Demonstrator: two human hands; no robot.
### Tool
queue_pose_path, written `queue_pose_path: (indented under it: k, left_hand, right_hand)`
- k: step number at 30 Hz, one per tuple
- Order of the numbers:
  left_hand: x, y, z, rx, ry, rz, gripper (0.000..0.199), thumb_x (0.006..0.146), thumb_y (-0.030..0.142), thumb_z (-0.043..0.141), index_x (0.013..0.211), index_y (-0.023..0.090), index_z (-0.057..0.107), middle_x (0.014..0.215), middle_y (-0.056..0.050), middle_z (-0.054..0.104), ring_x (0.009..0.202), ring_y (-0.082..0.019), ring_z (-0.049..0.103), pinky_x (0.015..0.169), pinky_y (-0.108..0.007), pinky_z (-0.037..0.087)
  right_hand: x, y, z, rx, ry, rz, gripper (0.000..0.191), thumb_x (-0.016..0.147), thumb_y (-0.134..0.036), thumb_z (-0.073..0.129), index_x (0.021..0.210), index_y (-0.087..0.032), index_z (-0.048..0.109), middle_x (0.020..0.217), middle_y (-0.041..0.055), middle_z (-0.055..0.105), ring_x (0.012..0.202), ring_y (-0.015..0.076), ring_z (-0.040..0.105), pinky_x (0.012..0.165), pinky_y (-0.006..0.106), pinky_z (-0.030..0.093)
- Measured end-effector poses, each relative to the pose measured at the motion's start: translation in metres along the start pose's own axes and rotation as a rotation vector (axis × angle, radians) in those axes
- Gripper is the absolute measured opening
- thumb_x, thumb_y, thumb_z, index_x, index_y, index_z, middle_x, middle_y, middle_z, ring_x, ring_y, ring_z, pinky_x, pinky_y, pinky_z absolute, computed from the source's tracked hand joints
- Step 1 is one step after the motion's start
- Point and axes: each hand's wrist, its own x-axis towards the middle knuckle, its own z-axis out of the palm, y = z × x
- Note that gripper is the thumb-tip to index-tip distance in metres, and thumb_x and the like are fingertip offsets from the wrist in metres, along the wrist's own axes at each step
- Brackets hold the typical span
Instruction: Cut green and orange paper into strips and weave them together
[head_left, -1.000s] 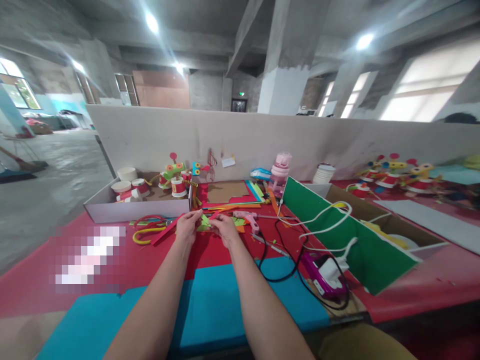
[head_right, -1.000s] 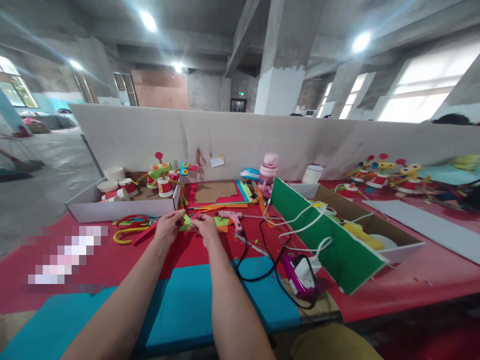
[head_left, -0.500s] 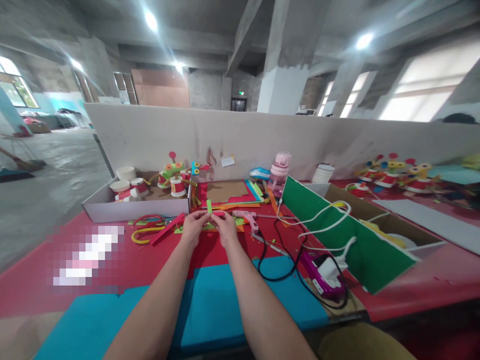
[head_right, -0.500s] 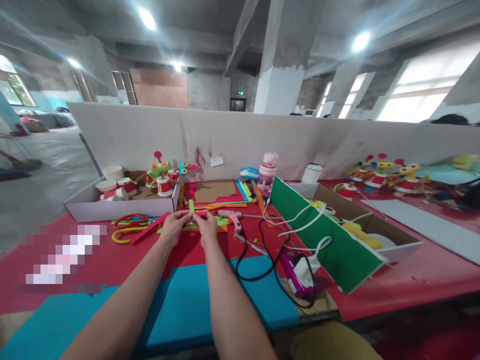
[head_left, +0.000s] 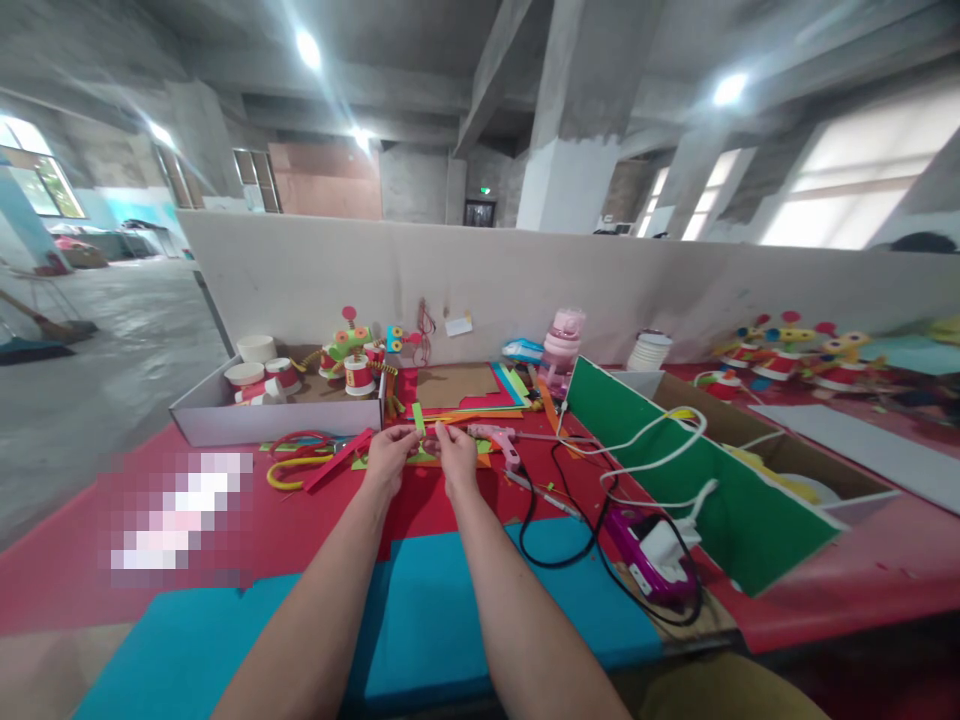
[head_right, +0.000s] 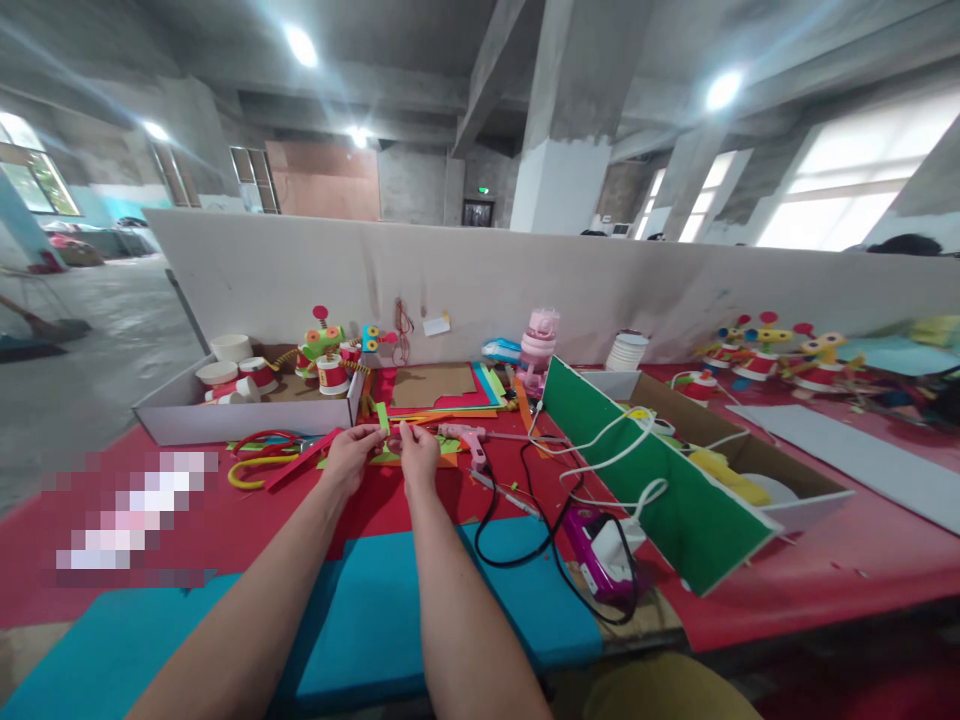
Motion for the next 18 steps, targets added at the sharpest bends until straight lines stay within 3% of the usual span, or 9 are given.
queue_pose_path:
  k: [4,10,18]
  left_hand:
    - [-0.0010,0.0035,0.0005,-0.036,0.006,-0.005,0.034,0.044,0.032,0.085,0.065,0.012,0.067,0.053,0.002,0.057,0.047,-0.006,0.046,0.050,-0.021,0.036]
    - [-0.0036,0.0069,0.0008,-0.075,-0.044,-0.053,0.036,0.044,0.031,0.086,0.069,0.011,0.069,0.061,-0.003,0.064,0.051,-0.008,0.053,0.052,-0.021,0.039]
    - [-0.0029,0.0071,0.0010,-0.018,-0.008,0.001,0.036,0.040,0.030,0.086,0.066,0.012,0.070,0.058,-0.002,0.065,0.052,-0.008,0.054,0.053,-0.021,0.040]
  right_hand:
    - [0.0029,-0.0030,-0.0046,0.091,0.116,-0.024,0.030,0.068,-0.047,0.068,0.070,-0.017,0.063,0.059,0.0006,0.065,0.054,0.0152,0.061,0.059,0.029,0.053]
    - [-0.0032,0.0002,-0.0022,0.296,-0.147,0.241,0.021,0.057,-0.025,0.079,0.063,-0.017,0.060,0.059,-0.0015,0.064,0.053,0.0095,0.058,0.062,0.025,0.053]
    - [-0.0052,-0.0033,-0.0033,0.283,-0.206,0.262,0.026,0.056,-0.028,0.084,0.073,-0.017,0.067,0.061,-0.0025,0.065,0.055,0.0081,0.059,0.062,0.021,0.053]
